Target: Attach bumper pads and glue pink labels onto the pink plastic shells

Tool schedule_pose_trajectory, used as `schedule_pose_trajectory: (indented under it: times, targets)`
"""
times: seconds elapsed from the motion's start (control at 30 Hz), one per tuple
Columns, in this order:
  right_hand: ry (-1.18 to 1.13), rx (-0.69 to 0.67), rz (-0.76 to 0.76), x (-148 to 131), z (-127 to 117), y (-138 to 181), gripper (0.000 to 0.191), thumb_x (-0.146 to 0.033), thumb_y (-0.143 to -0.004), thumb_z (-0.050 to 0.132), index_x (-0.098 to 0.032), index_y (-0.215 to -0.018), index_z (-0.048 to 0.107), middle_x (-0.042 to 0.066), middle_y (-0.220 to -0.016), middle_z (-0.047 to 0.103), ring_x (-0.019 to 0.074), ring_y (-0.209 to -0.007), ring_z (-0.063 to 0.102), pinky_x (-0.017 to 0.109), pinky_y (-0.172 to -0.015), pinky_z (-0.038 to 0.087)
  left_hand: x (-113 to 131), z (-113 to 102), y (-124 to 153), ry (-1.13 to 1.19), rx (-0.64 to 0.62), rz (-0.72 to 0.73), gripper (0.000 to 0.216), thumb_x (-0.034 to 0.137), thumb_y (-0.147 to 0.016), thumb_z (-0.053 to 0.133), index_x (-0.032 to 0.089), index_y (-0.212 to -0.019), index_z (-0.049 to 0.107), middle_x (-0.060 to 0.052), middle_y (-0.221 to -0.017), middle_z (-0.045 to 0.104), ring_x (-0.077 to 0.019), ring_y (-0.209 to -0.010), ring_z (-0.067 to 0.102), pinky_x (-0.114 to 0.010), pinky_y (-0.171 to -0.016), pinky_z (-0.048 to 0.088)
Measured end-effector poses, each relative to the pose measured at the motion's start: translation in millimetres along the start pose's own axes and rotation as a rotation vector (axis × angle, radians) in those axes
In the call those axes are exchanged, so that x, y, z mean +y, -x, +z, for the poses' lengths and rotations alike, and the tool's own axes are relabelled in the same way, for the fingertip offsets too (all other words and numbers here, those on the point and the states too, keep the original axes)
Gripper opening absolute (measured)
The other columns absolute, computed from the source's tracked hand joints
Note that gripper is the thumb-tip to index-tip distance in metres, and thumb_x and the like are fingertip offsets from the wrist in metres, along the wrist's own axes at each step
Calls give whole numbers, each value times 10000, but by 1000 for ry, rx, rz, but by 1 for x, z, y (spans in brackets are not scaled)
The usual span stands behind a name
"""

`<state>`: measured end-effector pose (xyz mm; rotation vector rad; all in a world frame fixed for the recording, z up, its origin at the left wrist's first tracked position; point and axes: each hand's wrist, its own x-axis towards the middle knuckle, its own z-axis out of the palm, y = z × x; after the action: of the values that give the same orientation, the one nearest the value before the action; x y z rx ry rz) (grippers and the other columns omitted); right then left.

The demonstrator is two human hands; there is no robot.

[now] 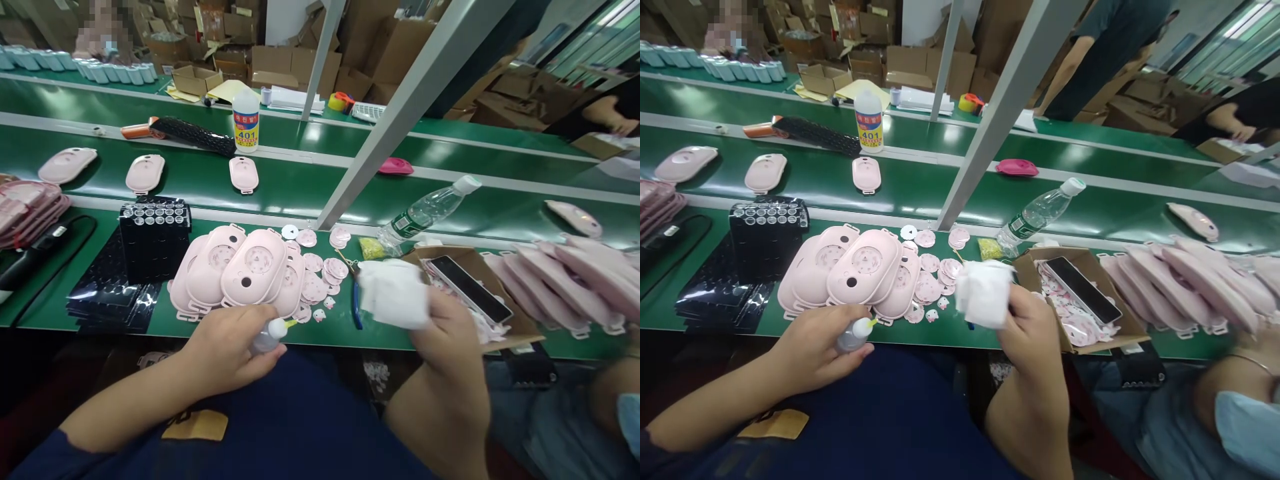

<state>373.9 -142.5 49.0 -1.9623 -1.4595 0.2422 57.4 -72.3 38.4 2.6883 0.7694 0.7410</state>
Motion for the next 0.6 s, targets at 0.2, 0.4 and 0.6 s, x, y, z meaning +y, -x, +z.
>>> schedule_pose_trajectory:
  times: [0.2, 0.4, 0.6]
  targets:
    - [451, -309, 485, 25, 36, -15, 334, -483, -905, 517, -198, -847, 682, 79, -816, 719, 241, -707, 615, 323, -561, 363, -2, 3, -2, 7, 57, 35, 236, 397, -967, 507, 215, -1118, 502, -23, -867, 744, -188, -681, 726, -291, -584, 539]
    - [163, 91, -159, -32, 18, 18, 187, -336, -908, 560, -210, -978, 679, 60, -865, 735, 224, -760, 671, 369, -706, 500, -1, 6, -7, -12, 60, 85, 236, 395, -974, 510, 205, -1114, 509, -27, -844, 736, -188, -672, 717, -293, -583, 524]
    - [-226, 6, -592, -95, 26, 33, 203, -114, -838, 583, -237, -999, 589, 9, -845, 715, 166, -779, 683, 297, -705, 547, 5, 6, -10, -67, 40, 119, 222, 385, -965, 514, 197, -1082, 514, -14, -771, 689, -193, -632, 681, -299, -554, 482]
